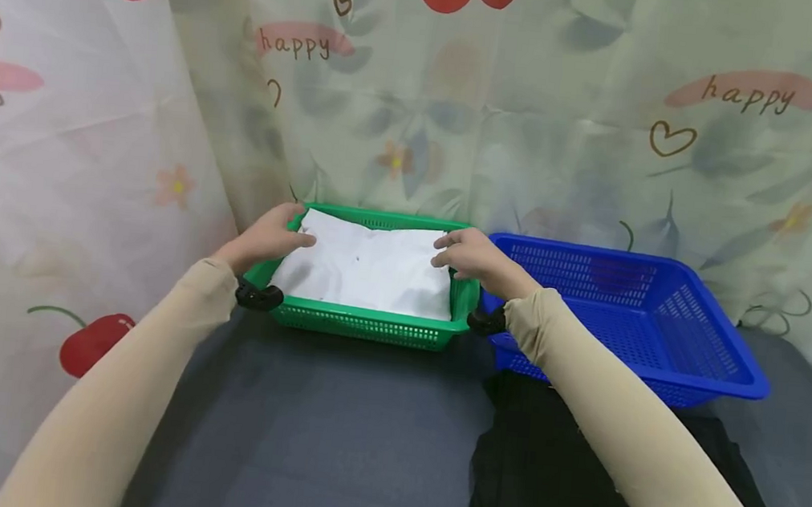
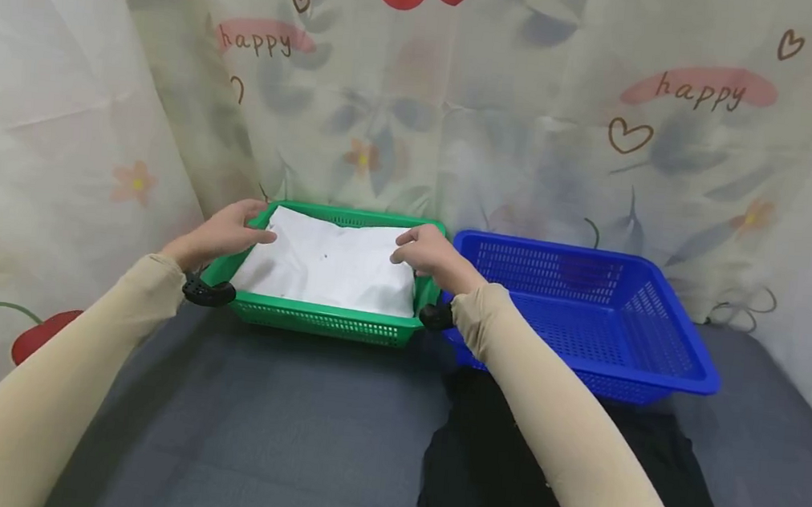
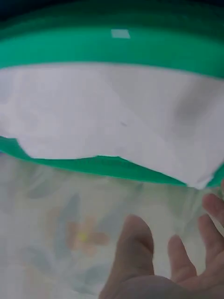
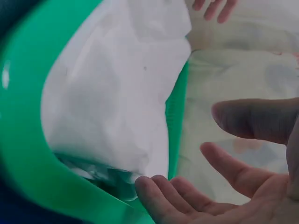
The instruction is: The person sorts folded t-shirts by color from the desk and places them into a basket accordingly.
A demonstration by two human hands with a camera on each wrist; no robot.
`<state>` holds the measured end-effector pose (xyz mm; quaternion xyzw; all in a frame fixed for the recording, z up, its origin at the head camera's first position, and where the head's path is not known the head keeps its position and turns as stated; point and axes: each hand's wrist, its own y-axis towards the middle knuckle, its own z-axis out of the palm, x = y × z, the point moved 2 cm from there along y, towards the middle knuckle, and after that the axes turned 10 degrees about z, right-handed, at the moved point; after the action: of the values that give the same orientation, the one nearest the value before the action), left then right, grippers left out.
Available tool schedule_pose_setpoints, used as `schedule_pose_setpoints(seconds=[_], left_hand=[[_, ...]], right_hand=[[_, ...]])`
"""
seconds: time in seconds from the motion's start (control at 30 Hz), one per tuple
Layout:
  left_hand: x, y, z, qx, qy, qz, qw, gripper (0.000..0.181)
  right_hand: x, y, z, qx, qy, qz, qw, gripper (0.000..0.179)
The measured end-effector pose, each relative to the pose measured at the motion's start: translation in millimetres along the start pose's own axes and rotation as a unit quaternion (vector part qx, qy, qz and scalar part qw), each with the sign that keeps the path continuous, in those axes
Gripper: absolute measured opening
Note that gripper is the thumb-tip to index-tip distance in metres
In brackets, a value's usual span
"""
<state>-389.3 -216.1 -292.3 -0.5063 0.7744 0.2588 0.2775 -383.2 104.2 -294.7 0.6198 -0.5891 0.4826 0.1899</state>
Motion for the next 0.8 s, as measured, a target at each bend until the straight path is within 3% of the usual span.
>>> schedule_pose_setpoints(seconds=[0.13,0.23,0.33,0.5,0.8], left_hand=[[-14.9,-15.1,19.2,-0.061,-0.029,0.051,0.9964,0.061],[-32.1,-29.2,38.2,-0.104,-0.049,0.112,0.9870,0.053],[-50.8,-42.4,57.2,-0.116,-0.073,0.173,0.9753,0.048],[-77.2,-61.7,91.4,-0.066,-0.128,0.227,0.9632,0.046],[-113.7,-88.6,165.7,0.061,-0.218,0.211,0.9509,0.048]], right_hand=[[-4,-21.7,-9,-0.012,0.013,-0.023,0.9996,0.043],[-9,-41.8,-17,-0.020,0.028,-0.041,0.9986,0.040],[-15,-62.8,-25,-0.029,0.033,-0.057,0.9974,0.038],[-28,-94.7,-34,-0.049,0.025,-0.071,0.9959,0.035],[-61,-160.8,-43,-0.054,0.013,-0.110,0.9924,0.036]])
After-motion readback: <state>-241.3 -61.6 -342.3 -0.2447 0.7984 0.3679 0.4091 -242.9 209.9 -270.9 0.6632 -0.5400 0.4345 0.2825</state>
